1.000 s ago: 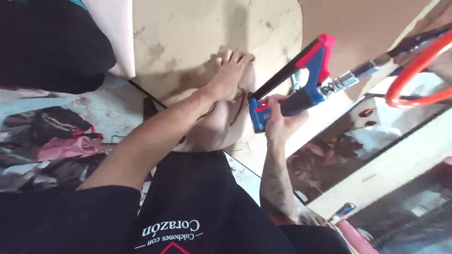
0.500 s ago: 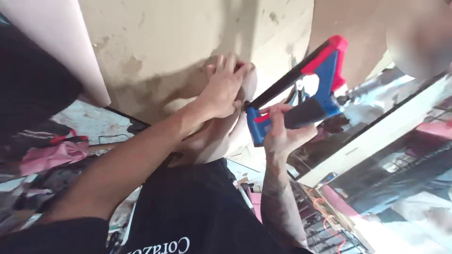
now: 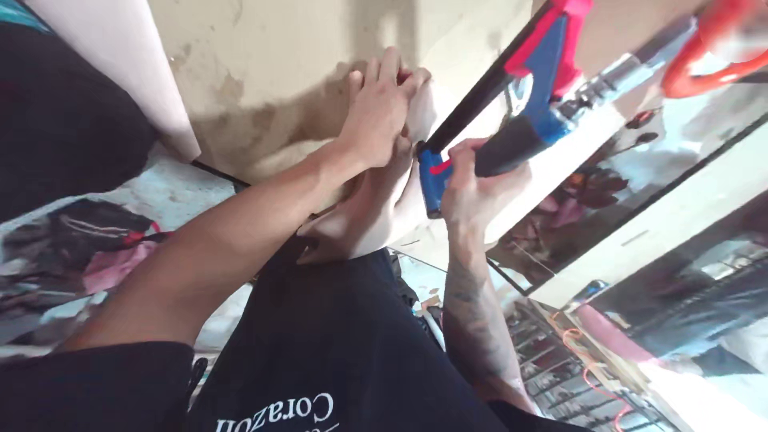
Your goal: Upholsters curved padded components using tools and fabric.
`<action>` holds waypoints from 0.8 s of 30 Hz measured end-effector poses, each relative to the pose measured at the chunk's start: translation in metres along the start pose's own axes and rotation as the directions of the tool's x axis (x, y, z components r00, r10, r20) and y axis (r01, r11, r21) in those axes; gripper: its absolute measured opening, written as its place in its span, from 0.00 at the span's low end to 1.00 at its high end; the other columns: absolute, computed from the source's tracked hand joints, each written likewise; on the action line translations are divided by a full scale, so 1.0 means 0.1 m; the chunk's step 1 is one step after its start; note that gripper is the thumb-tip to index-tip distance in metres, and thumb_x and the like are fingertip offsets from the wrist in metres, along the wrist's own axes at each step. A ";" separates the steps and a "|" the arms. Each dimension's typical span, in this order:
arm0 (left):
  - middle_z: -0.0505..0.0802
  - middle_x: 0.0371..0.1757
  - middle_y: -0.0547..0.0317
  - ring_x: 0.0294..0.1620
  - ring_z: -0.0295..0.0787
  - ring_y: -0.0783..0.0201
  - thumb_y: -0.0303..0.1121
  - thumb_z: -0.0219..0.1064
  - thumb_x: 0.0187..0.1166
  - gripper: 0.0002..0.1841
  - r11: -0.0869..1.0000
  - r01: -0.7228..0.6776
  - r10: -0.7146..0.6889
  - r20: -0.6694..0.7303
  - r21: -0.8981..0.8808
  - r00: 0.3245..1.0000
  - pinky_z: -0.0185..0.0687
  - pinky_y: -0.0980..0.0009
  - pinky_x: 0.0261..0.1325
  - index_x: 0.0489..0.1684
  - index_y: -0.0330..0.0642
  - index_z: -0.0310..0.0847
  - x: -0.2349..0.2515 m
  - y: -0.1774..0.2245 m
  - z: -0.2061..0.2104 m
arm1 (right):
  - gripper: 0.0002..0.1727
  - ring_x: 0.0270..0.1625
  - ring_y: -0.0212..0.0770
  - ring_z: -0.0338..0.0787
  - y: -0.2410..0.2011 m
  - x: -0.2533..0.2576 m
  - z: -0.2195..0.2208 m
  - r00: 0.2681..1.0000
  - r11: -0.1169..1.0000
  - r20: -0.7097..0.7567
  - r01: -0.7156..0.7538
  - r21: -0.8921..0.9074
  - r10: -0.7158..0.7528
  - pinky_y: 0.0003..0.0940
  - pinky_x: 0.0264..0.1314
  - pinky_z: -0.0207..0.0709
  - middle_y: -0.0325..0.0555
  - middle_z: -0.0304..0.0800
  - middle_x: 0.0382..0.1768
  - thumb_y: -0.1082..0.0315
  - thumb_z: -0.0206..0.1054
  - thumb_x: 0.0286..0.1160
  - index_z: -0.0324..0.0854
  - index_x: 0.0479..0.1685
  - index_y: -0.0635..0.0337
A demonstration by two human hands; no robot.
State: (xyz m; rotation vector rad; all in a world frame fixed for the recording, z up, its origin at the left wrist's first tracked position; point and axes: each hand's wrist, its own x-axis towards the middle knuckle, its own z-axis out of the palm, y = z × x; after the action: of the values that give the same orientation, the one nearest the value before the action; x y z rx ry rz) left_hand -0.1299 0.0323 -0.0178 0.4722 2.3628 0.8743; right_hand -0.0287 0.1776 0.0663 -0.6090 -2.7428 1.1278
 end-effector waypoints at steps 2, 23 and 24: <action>0.75 0.77 0.44 0.78 0.67 0.38 0.47 0.85 0.49 0.51 1.000 -0.005 0.005 -0.017 0.007 1.000 0.62 0.33 0.72 0.86 0.64 0.69 -0.01 0.02 0.00 | 0.07 0.32 0.30 0.91 0.02 0.01 0.00 0.999 0.998 -0.003 0.042 0.047 -0.042 0.31 0.32 0.87 0.39 0.92 0.34 0.71 0.69 0.74 0.83 0.46 0.62; 0.73 0.80 0.40 0.80 0.66 0.39 0.47 0.86 0.49 0.51 0.999 -0.039 0.040 0.008 -0.021 0.999 0.60 0.34 0.73 0.87 0.64 0.69 0.01 -0.06 -0.02 | 0.06 0.26 0.31 0.90 0.16 -0.04 -0.02 0.992 0.992 0.060 0.110 0.054 -0.113 0.32 0.23 0.85 0.38 0.91 0.31 0.67 0.72 0.75 0.85 0.44 0.57; 0.72 0.81 0.40 0.81 0.66 0.39 0.48 0.86 0.50 0.52 0.999 -0.042 0.042 0.002 -0.005 0.999 0.61 0.34 0.73 0.87 0.64 0.68 0.02 -0.06 -0.02 | 0.05 0.26 0.31 0.90 0.15 -0.01 -0.02 0.990 0.992 0.070 0.119 0.038 -0.121 0.31 0.22 0.84 0.38 0.91 0.30 0.67 0.72 0.74 0.85 0.43 0.57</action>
State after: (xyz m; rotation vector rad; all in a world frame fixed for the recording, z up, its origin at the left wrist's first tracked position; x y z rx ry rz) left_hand -0.1334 0.0274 -0.0211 0.5220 2.3561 0.8980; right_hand -0.0222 0.1876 0.0573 -0.4005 -2.7713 1.1882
